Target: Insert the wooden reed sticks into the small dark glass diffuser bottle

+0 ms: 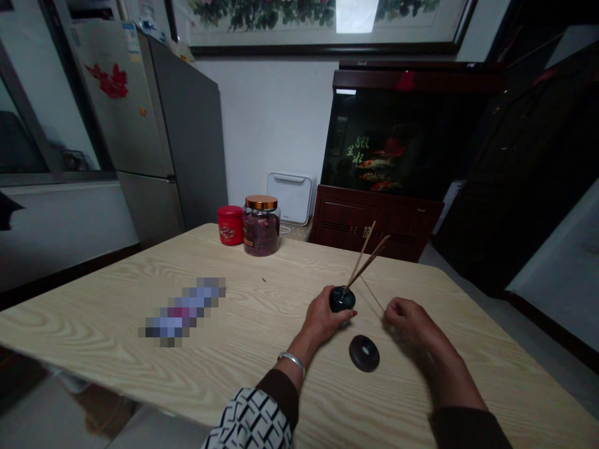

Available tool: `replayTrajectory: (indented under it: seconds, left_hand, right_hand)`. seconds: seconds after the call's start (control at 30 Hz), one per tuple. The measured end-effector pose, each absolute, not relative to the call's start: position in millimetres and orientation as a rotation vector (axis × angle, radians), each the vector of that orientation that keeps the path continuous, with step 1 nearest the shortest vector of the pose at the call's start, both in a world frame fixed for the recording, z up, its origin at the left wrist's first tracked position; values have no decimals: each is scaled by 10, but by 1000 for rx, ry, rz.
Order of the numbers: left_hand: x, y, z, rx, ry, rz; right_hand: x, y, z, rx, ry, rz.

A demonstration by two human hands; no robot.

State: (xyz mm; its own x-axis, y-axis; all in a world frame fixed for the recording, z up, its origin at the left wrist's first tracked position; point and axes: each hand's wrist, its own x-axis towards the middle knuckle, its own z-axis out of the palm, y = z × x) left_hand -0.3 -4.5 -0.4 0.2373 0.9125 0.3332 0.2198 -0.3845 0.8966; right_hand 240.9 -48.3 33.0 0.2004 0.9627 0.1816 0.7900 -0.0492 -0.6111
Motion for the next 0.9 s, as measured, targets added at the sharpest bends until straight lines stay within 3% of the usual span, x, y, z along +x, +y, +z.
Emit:
replayTrajectory:
  seconds: [0.17,0.4,0.9]
  left_hand:
    - [-8,-44,-2,1766,1042,1185]
    - [-9,-47,-1,1755,1041,1182]
    - [0,-26,-30,1760,1057,1172]
  right_hand:
    - [2452,-460,431,-1395,-1098,672]
    - [2209,-517,760,-910,-638,601]
    - [1627,-463,849,-1048,-1159,311]
